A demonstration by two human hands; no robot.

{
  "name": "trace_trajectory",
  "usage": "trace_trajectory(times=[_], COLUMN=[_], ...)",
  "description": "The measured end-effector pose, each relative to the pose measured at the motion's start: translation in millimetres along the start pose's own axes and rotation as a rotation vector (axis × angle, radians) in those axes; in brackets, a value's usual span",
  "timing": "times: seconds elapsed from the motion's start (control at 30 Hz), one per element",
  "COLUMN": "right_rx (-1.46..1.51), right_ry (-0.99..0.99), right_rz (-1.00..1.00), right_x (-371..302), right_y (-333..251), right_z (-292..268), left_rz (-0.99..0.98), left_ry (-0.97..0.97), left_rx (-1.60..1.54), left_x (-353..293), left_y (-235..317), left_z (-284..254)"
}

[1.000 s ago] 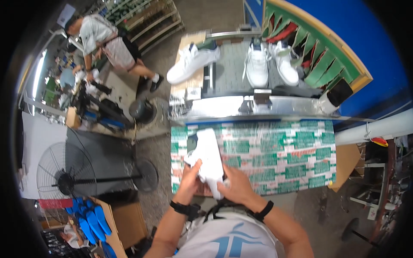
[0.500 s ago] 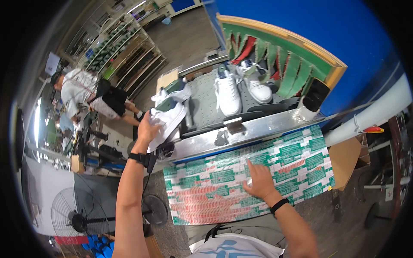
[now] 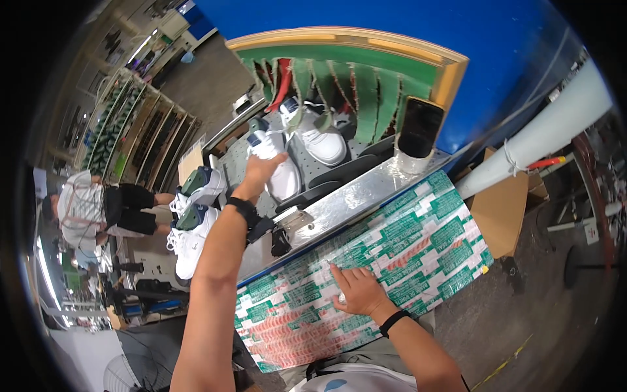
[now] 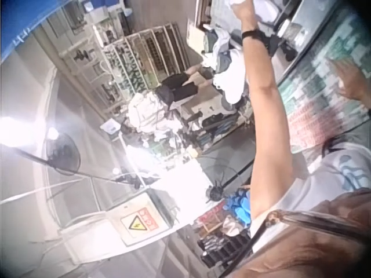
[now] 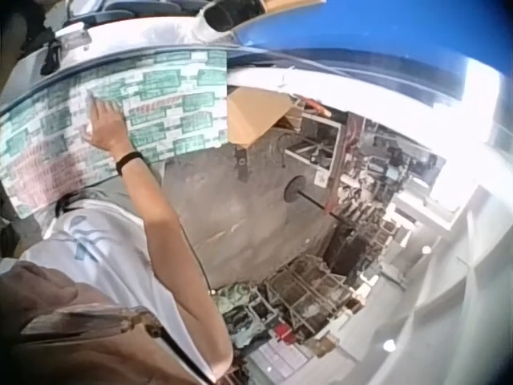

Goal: Cleaning, checking, and preparing shoe uppers on lasts as part of a manufacturing line.

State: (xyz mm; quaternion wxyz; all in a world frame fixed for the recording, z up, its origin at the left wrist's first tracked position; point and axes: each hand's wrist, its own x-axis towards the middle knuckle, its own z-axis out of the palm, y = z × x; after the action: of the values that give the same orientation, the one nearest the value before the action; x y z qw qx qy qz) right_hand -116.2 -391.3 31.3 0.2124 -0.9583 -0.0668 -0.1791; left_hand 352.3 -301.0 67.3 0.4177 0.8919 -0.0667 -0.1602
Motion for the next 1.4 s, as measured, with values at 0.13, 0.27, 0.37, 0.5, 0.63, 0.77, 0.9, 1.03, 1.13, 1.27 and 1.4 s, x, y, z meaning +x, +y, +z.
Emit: trace_trajectory(times=[0.13, 0.27, 0.37, 0.5, 0.63, 0.77, 0.9, 1.03, 1.13, 1.27, 1.4], right_rx=[0.017, 0.038, 0.067, 0.110, 0.091, 0.025, 0.203, 0.428, 0.408, 0.172, -0.036], right_ry=[0.006, -0.049, -0.001, -0.040, -0.043, 0.019, -0.008, 0.018, -0.090, -0.186, -0.286], right_rz=[0.013, 0.024, 0.001, 0.052, 0.001, -0.031, 0.209, 0.311, -0.108, -0.354, -0.340], right_x=[-2, -5, 0, -5, -1, 2, -5, -26, -36, -21, -17], right_y=[1, 1, 1, 4, 1, -4, -18, -77, -139, -167, -166], right_z=[2, 3, 2, 7, 6, 11, 9, -32, -57, -48, -40], left_rz=[0.040, -0.188, -0.075, 0.183, -0.018, -0.039, -0.188, -0.389, -0.466, 0.023, 0.309], left_ry=[-0.135, -0.286, -0.141, 0.171, 0.345, 0.336, 0.047, 0.218, 0.290, 0.713, 0.300], left_rx=[-0.472, -0.836, -0.785, -0.391, -0.181, -0.015, -0.675, -0.926, -0.916, 0.067, -0.013], left_x=[-46, -109, -209, -377, -493, -525, -514, -515, -502, -478, -462], left_y=[23, 29, 1, -30, -60, -96, -132, -185, -210, -173, -107], left_z=[-40, -115, -148, -114, -34, 10, -18, -73, -93, -83, -75])
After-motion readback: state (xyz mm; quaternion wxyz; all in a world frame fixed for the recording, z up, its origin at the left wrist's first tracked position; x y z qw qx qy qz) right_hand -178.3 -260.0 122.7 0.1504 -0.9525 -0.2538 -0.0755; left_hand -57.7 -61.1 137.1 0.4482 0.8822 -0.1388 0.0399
